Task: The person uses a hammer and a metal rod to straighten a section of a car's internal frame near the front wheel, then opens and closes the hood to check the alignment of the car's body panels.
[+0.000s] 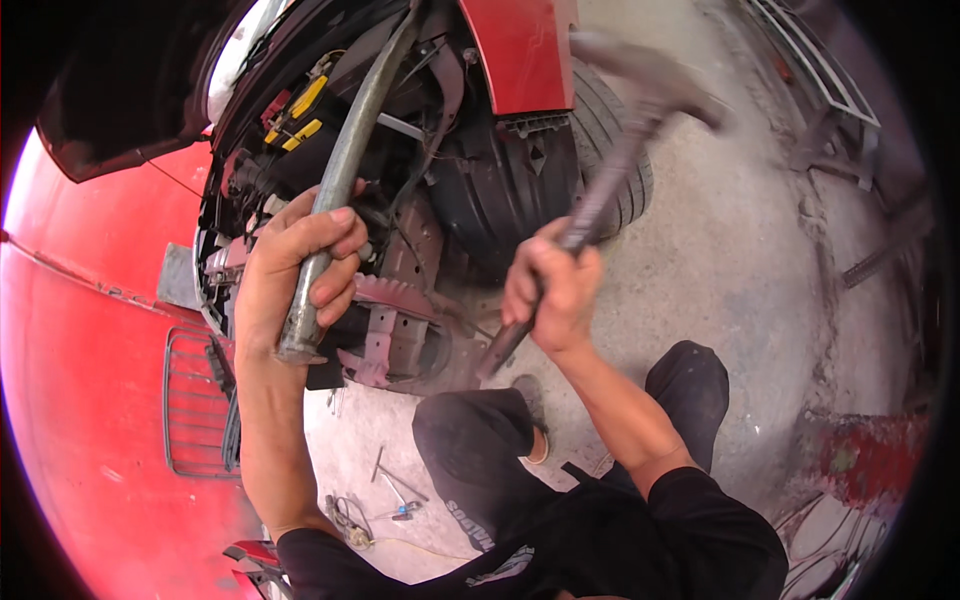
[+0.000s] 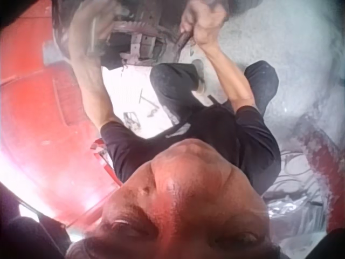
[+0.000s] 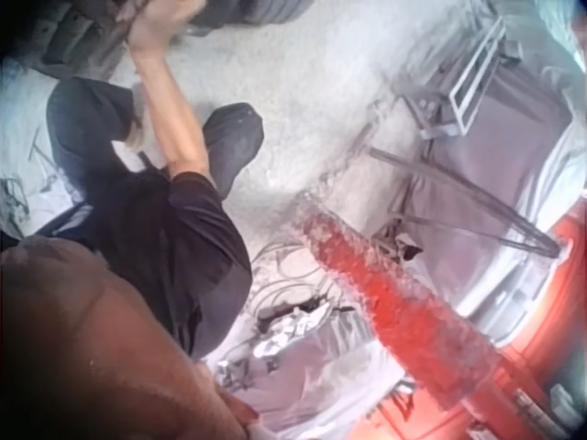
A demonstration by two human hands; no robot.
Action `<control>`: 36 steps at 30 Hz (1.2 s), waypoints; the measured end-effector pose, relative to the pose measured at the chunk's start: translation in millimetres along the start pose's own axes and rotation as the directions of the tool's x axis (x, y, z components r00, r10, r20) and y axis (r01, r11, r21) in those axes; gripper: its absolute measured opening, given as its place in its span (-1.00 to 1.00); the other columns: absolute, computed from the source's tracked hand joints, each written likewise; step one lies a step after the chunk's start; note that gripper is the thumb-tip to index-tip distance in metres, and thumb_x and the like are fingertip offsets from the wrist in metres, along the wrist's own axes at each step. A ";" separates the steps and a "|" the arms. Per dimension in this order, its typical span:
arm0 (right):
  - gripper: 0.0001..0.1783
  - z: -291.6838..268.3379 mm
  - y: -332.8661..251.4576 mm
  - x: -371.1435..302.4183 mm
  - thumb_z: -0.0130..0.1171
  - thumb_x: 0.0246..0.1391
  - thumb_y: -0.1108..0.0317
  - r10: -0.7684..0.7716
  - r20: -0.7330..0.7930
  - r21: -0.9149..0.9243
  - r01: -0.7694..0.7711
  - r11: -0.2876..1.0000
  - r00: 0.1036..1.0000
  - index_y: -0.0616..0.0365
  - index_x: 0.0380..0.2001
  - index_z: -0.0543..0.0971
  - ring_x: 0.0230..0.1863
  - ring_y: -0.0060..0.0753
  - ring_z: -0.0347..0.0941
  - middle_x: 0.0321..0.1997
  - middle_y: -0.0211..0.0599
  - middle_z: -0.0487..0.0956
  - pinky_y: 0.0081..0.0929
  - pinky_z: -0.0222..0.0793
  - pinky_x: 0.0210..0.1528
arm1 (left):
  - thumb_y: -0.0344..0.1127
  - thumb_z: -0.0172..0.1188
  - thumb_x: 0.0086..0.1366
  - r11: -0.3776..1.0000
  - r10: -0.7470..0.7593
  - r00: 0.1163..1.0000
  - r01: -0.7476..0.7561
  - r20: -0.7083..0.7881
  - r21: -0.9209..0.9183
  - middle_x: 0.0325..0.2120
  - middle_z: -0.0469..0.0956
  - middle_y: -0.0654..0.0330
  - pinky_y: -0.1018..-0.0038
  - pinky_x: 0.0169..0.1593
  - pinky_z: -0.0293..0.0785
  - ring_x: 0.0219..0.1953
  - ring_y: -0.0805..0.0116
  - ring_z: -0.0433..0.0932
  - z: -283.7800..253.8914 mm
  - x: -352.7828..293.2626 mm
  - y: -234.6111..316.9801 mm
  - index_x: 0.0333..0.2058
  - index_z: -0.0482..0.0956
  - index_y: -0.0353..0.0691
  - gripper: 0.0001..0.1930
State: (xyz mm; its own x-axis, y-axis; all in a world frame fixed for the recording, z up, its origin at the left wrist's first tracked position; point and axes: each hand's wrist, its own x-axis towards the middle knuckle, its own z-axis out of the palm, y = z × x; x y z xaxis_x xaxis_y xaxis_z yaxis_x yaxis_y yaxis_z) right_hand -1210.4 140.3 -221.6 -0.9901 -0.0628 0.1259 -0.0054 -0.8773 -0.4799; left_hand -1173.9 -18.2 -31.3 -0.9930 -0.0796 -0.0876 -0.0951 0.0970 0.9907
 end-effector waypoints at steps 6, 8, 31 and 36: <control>-0.80 28.4 14.1 26.5 0.02 0.24 0.32 -0.183 -0.140 0.116 0.200 0.973 0.973 0.05 -0.46 0.28 -0.83 -0.53 0.16 -0.74 -0.45 0.21 -0.42 0.25 -0.78 | -0.40 0.17 0.29 0.999 -0.041 0.995 0.043 0.091 -0.026 -0.51 0.38 0.21 0.64 -0.77 0.15 -0.77 0.63 0.23 -5.0 2.0 11.1 0.02 0.38 -0.46 -0.63; -0.85 36.2 29.2 25.2 0.10 0.17 0.40 0.353 0.103 -0.243 -0.321 0.916 0.930 0.17 -0.41 0.37 -0.81 -0.51 0.24 -0.71 -0.39 0.30 -0.42 0.22 -0.78 | -0.40 0.18 0.29 0.990 -0.037 0.998 0.043 0.048 -0.136 -0.51 0.39 0.21 0.63 -0.77 0.15 -0.76 0.62 0.24 -7.4 0.4 14.9 0.00 0.38 -0.44 -0.64; -0.82 3.0 28.2 -8.4 0.10 0.14 0.41 0.298 0.115 -0.138 -0.282 0.949 0.948 0.12 -0.44 0.30 -0.83 -0.53 0.13 -0.73 -0.40 0.24 -0.42 0.24 -0.77 | -0.37 0.20 0.28 0.999 0.014 0.999 -0.013 0.033 -0.032 -0.49 0.42 0.18 0.62 -0.77 0.20 -0.78 0.60 0.28 -25.5 -3.1 -22.0 -0.05 0.33 -0.37 -0.66; -0.83 -9.5 15.0 -7.5 0.07 0.14 0.41 0.189 0.061 -0.147 -0.178 0.973 0.980 0.11 -0.44 0.29 -0.83 -0.49 0.16 -0.73 -0.36 0.25 -0.41 0.26 -0.77 | -0.35 0.15 0.33 1.000 0.007 1.000 -0.007 0.001 -0.027 -0.49 0.35 0.20 0.67 -0.82 0.16 -0.82 0.65 0.20 -20.7 2.4 -14.5 -0.02 0.33 -0.36 -0.67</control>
State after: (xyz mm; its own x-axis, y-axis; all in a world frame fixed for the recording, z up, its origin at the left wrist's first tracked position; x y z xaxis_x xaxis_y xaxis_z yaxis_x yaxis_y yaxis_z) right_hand -1204.4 132.2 -237.9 -0.9628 -0.2563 0.0858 0.1507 -0.7724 -0.6170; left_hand -1173.4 -40.3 -43.8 -0.9937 -0.0781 -0.0806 -0.0862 0.0711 0.9937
